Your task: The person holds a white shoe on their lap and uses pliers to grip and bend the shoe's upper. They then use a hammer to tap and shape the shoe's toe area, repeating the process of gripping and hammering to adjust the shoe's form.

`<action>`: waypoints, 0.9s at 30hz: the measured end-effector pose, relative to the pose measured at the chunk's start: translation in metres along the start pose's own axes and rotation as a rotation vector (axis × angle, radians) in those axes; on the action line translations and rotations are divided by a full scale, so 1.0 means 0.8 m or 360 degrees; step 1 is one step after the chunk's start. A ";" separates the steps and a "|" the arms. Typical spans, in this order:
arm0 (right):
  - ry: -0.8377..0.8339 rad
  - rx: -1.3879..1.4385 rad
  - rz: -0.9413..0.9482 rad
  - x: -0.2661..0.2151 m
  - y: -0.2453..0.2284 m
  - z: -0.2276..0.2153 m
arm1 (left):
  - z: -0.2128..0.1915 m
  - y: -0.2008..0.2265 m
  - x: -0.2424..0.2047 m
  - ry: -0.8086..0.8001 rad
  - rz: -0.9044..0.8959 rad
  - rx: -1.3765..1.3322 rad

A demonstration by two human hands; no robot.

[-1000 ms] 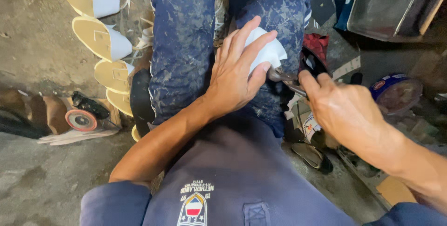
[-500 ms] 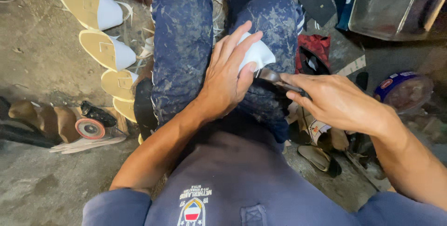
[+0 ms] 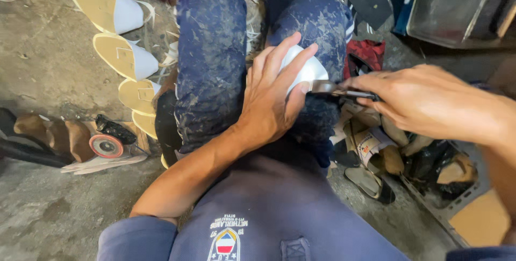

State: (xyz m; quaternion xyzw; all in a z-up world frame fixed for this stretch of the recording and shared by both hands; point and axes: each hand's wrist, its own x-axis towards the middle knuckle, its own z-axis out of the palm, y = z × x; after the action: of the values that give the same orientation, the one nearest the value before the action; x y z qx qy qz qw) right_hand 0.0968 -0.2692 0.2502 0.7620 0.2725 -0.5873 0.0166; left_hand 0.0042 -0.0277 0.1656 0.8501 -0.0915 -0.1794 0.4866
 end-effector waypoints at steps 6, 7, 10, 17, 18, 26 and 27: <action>0.0241 -0.0594 0.0170 -0.020 -0.042 0.003 | -0.018 0.001 0.005 -0.0046 -0.0044 -0.0198; 0.0234 -0.0603 0.0151 -0.022 -0.051 0.018 | -0.016 -0.003 0.004 -0.0036 -0.0063 -0.0199; 0.0573 -0.0993 0.0162 -0.029 -0.070 0.068 | -0.010 -0.004 -0.003 -0.0011 0.0027 -0.0139; 0.0780 -0.0331 0.0111 -0.002 -0.068 0.091 | -0.019 -0.007 0.003 -0.0096 -0.0091 -0.0232; 0.0847 -0.0268 0.0078 0.000 -0.068 0.086 | -0.020 -0.008 0.004 -0.0079 -0.0083 -0.0235; 0.0614 -0.0080 0.0046 -0.007 -0.049 0.061 | -0.012 -0.012 0.003 -0.0013 0.0019 -0.0168; 0.0701 -0.0239 0.0087 -0.002 -0.048 0.077 | -0.014 -0.012 0.001 -0.0037 -0.0013 -0.0199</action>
State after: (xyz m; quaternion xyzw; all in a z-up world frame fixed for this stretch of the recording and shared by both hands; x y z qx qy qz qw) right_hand 0.0257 -0.2587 0.2443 0.8754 0.2916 -0.3844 0.0292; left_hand 0.0092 -0.0138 0.1623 0.8163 -0.0823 -0.1968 0.5367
